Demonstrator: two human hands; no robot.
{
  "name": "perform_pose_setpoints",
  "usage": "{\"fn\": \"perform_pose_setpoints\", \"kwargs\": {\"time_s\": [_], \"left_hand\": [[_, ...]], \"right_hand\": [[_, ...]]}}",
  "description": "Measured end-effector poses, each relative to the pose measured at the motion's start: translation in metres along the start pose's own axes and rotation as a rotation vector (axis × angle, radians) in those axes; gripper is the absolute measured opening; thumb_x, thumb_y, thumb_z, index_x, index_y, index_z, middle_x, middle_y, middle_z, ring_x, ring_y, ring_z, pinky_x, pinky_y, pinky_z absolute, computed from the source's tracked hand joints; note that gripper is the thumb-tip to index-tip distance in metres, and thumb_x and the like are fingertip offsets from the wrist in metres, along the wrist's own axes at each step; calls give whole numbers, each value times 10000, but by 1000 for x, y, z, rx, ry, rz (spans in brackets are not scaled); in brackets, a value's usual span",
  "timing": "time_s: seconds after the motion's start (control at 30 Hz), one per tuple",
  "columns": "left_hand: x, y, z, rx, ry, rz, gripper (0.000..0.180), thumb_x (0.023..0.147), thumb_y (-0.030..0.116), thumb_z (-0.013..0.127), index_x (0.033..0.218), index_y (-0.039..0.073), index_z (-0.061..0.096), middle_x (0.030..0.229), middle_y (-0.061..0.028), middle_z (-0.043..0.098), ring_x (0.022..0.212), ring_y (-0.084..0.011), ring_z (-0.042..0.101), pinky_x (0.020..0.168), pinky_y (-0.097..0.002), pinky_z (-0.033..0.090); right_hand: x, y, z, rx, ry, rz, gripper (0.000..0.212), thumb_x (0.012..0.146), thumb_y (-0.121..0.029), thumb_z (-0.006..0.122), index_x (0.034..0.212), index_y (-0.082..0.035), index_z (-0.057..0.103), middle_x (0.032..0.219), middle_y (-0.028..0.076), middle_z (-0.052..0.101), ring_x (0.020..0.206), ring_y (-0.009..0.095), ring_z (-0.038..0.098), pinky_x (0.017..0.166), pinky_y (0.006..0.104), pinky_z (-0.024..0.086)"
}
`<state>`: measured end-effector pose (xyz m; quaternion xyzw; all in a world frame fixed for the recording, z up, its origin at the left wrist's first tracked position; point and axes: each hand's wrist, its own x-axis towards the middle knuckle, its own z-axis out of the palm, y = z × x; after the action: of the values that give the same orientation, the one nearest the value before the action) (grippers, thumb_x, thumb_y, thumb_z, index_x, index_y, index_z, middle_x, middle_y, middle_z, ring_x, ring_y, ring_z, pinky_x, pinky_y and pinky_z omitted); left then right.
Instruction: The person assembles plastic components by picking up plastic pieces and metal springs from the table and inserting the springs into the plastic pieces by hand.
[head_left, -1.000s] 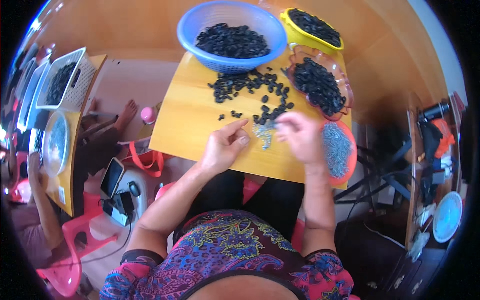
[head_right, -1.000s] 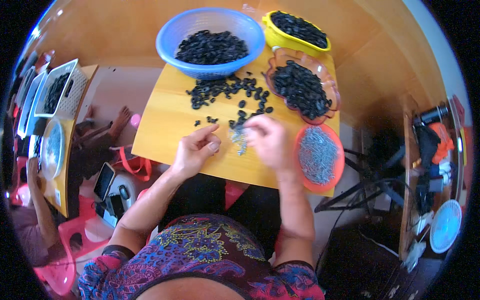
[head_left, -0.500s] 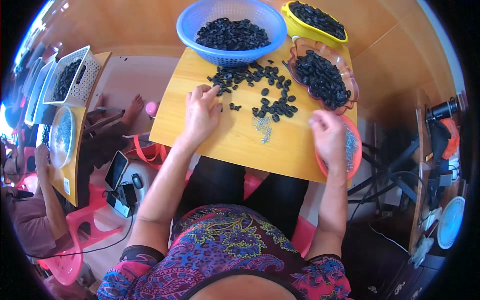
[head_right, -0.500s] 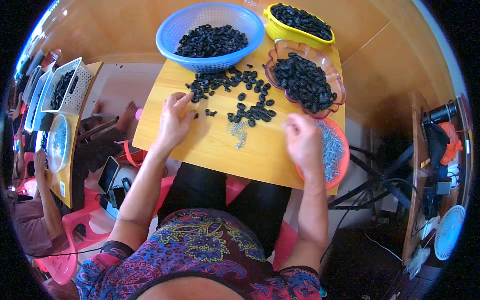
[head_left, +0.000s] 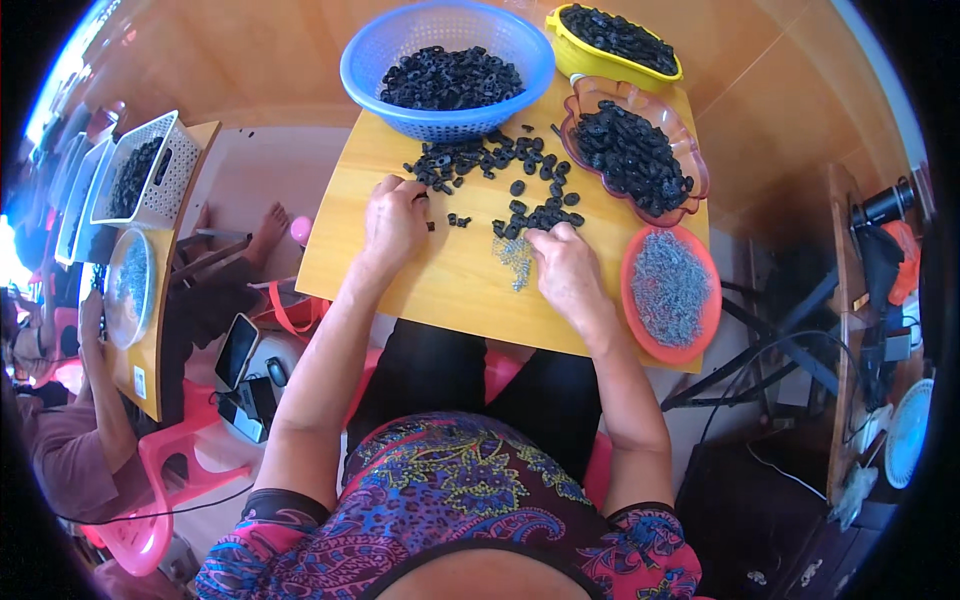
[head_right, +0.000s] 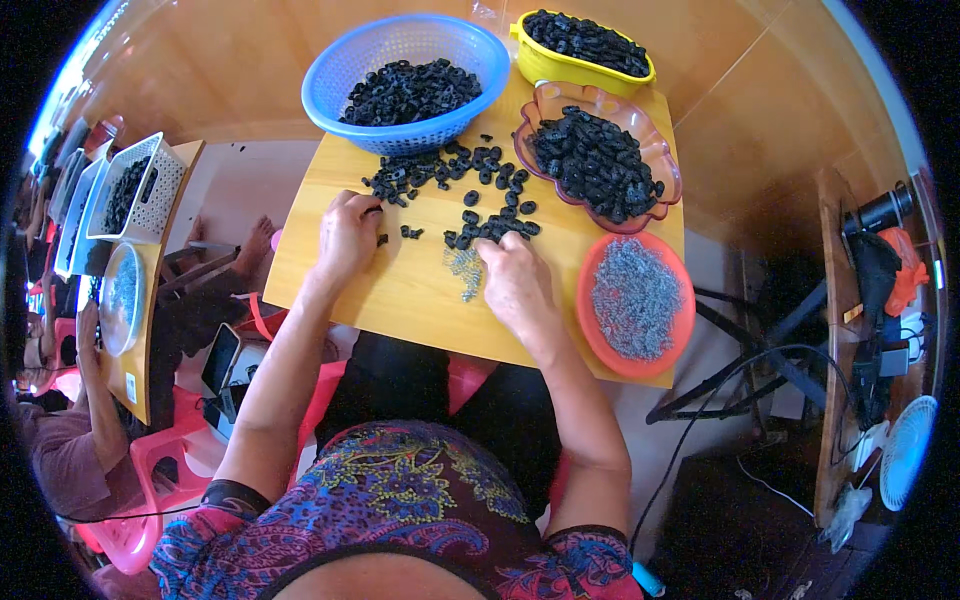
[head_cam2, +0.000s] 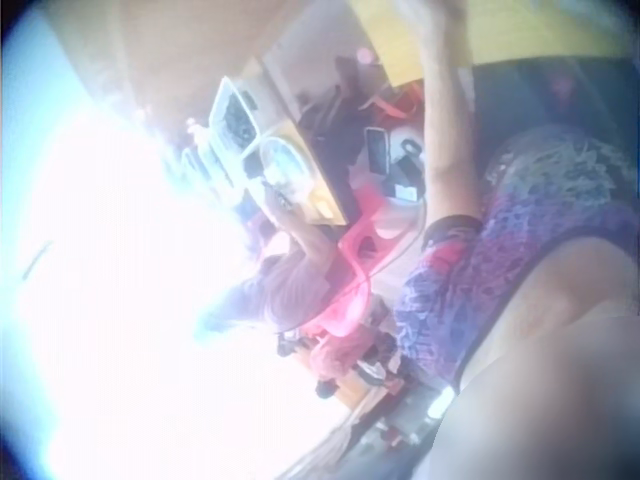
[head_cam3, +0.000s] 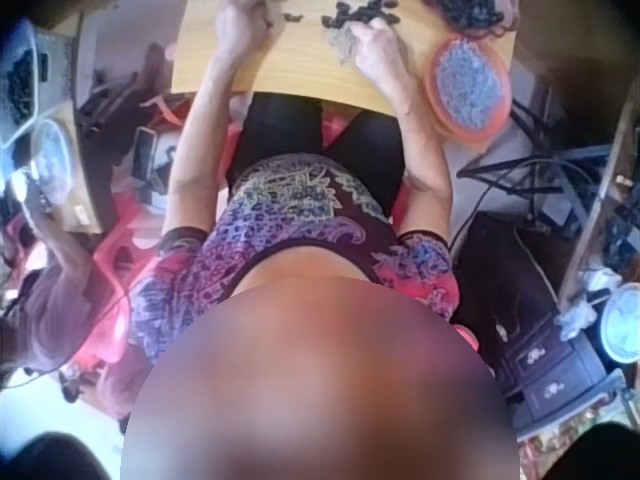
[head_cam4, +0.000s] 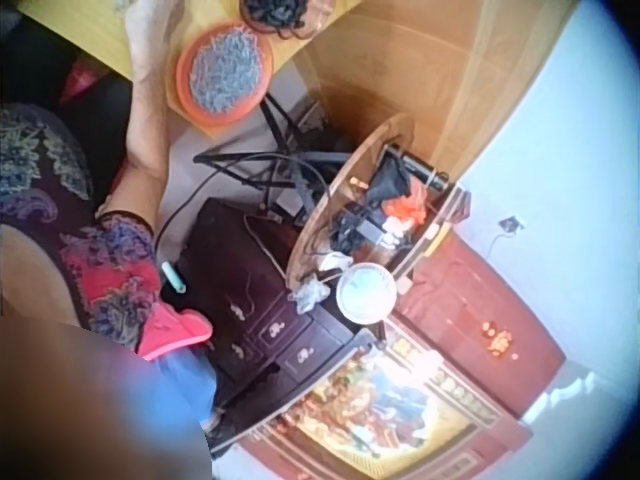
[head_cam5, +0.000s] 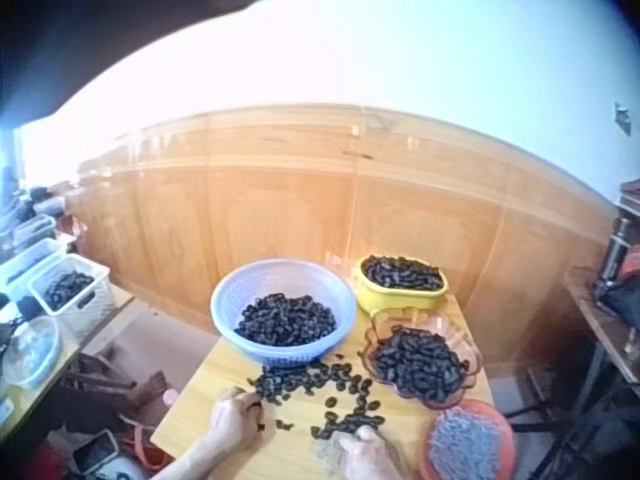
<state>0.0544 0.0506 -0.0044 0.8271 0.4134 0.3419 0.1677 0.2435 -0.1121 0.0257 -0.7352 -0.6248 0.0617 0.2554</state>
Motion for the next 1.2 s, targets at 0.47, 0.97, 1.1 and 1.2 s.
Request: {"fn": "perform_pose_setpoints", "kwargs": {"time_s": [0.47, 0.97, 1.1, 1.2], "left_hand": [[-27, 47, -22, -1720, -383, -908, 185, 919, 25, 496, 1080, -6, 581, 842, -126, 632, 649, -140, 577, 607, -249, 493], [-41, 49, -21, -1279, -337, -509, 149, 766, -78, 651, 897, -14, 621, 785, 11, 591, 693, -39, 532, 624, -188, 449], [-45, 49, -17, -1116, -357, -405, 110, 763, -49, 663, 854, 4, 629, 742, 26, 554, 670, -38, 497, 597, -195, 425], [-47, 48, -15, -1027, -389, -334, 117, 776, -43, 663, 879, -7, 621, 824, 8, 559, 733, -57, 507, 652, -208, 433]], "right_hand": [[1, -5, 5, 52, 202, -37, 157, 762, -23, 622, 899, -74, 679, 732, 93, 561, 658, 260, 595, 555, 364, 481], [22, -68, -7, 851, 44, 108, 49, 848, -15, 613, 861, 19, 645, 752, -2, 545, 594, 40, 445, 527, 198, 360], [19, -63, -14, 816, -73, 209, 51, 844, 4, 595, 855, 26, 639, 751, -7, 545, 609, 34, 458, 537, 191, 364], [17, -61, -16, 835, -88, 237, 37, 831, 6, 605, 825, 27, 635, 711, -1, 533, 579, 42, 446, 510, 205, 352]]}}
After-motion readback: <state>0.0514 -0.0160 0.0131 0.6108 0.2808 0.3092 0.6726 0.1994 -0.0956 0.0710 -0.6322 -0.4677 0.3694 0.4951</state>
